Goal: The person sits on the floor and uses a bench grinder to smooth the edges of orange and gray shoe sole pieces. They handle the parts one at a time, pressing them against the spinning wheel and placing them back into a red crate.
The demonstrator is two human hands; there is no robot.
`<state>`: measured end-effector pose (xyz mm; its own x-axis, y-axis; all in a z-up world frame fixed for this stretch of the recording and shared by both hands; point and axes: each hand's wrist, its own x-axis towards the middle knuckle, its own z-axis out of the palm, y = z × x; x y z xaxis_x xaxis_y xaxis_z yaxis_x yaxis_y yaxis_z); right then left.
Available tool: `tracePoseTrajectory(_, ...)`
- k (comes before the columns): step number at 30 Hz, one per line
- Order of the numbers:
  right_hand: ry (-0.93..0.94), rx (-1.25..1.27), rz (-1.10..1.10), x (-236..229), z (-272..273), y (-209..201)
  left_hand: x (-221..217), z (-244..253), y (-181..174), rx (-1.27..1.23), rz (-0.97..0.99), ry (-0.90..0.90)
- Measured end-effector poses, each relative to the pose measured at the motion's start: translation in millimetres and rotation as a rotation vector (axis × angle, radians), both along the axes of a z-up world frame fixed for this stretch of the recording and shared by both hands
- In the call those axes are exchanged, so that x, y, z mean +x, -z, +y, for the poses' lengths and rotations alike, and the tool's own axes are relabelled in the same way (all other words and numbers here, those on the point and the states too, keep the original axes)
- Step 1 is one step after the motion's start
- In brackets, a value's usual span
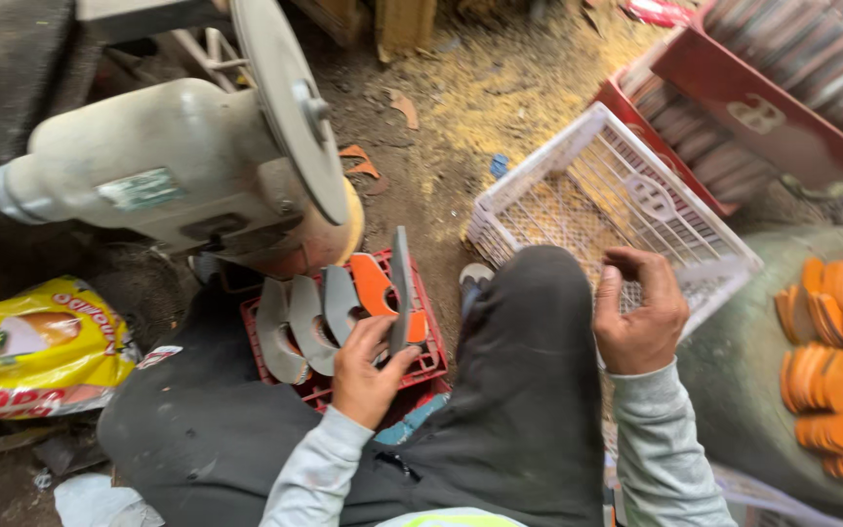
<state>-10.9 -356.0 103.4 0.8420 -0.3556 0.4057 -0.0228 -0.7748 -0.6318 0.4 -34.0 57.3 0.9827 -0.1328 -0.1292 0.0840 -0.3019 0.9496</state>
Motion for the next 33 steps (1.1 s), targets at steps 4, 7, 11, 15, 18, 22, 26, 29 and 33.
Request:
tracePoseTrajectory(4, -0.503, 0.278, 0.328, 60.7, 75.4, -32.5, 10.6, -10.0, -27.5, 0.218, -0.325, -0.005)
tracePoseTrajectory(7, -0.769, 0.654, 0.549, 106.9, 115.6, -20.4, 25.5, -9.3, -28.0, 0.184, -0.32, -0.009)
tracePoseTrajectory(11, -0.719, 0.563, 0.357, 131.8, 142.5, 1.2, 52.2, -4.7, -5.0, -0.087, -0.092, -0.043)
tracePoseTrajectory(15, -0.704, 0.394, 0.175, 138.6, 159.5, 14.9, 73.9, 1.5, 23.7, -0.367, 0.04, -0.038)
tracePoseTrajectory(18, -0.681, 0.331, 0.27, 148.3, 172.1, 28.0, 87.0, 9.3, 40.8, -0.4, 0.027, -0.029)
tracePoseTrajectory(22, -0.699, 0.316, 0.198, 168.3, 186.8, 43.9, 100.2, 17.9, 50.7, -0.405, 0.098, -0.075)
tracePoseTrajectory(26, -0.681, 0.32, 0.173, 183.3, 191.2, 53.1, 114.5, 21.7, 54.2, -0.467, 0.106, -0.088)
tracePoseTrajectory(29, -0.675, 0.345, 0.172, 182.6, 193.9, 58.1, 114.5, 23.6, 56.0, -0.468, 0.12, -0.091)
tracePoseTrajectory(33, -0.666, 0.337, 0.189, 180.7, 192.7, 57.7, 107.8, 22.6, 55.6, -0.499, 0.155, -0.104)
